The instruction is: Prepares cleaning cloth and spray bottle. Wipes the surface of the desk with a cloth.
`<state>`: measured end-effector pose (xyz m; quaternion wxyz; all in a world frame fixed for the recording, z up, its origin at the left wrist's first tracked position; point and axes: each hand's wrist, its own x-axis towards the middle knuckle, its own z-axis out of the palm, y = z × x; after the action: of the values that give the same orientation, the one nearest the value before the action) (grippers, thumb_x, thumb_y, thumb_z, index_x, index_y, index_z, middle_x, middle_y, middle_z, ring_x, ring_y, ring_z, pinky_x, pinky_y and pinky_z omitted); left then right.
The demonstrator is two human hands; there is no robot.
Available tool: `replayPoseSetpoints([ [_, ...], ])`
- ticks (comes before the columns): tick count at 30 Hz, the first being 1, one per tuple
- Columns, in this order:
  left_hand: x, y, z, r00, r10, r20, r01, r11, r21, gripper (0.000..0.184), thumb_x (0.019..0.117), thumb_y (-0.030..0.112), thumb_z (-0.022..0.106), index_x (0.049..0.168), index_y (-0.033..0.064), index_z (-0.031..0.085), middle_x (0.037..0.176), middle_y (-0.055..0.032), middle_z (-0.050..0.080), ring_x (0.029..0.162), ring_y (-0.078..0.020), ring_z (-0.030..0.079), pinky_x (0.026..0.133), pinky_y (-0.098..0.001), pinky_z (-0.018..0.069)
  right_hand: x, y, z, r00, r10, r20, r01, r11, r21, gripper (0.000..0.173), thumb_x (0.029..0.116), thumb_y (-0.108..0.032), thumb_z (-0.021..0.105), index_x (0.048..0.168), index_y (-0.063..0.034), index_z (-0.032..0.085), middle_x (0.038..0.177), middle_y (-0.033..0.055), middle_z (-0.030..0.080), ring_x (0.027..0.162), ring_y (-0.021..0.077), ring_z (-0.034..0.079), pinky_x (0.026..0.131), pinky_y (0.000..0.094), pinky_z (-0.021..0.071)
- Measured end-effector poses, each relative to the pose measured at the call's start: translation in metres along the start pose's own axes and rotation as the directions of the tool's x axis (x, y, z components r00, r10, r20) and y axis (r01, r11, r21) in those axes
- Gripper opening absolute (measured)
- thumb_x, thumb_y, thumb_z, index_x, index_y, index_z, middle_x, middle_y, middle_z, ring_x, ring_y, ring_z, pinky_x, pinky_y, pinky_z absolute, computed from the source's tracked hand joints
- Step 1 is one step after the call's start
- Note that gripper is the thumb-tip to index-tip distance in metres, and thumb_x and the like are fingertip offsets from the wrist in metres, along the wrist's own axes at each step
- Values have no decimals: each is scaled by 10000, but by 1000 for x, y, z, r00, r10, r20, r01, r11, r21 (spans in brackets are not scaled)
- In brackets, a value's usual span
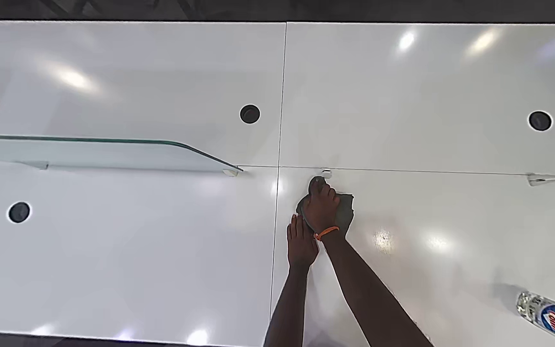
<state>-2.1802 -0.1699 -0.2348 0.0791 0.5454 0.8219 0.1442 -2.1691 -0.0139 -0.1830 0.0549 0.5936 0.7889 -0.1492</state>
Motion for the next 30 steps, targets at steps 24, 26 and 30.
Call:
replayPoseSetpoints([
  [24, 1, 2, -2, 999, -22, 41, 21, 999, 28, 634, 916, 243, 438, 1498, -6, 470, 1597, -168, 418, 1497, -359, 356, 1194, -534, 301, -4, 92, 19, 988, -49, -145, 40, 997, -63, 643, 964, -624, 325, 1560, -400, 409, 1662, 54, 336, 1548, 317, 255, 1208, 631, 186],
  [26, 0, 2, -2, 999, -21, 39, 20, 999, 34, 645, 909, 255, 442, 1497, -10, 468, 1594, -171, 422, 1496, -360, 356, 1190, -543, 301, 0, 91, 22, 987, -56, -153, 48, 997, -61, 639, 970, -617, 309, 1570, -410, 388, 1676, 46, 311, 1562, 309, 224, 1213, 645, 159],
  [30, 0, 2, -2, 999, -13, 35, 11, 999, 43, 656, 906, 271, 428, 1493, -19, 464, 1593, -175, 420, 1497, -355, 355, 1188, -537, 297, 18, 91, 16, 981, -134, -138, 127, 990, -57, 605, 994, -550, 308, 1570, -388, 395, 1698, -1, 260, 1578, 277, 178, 1222, 636, 141],
])
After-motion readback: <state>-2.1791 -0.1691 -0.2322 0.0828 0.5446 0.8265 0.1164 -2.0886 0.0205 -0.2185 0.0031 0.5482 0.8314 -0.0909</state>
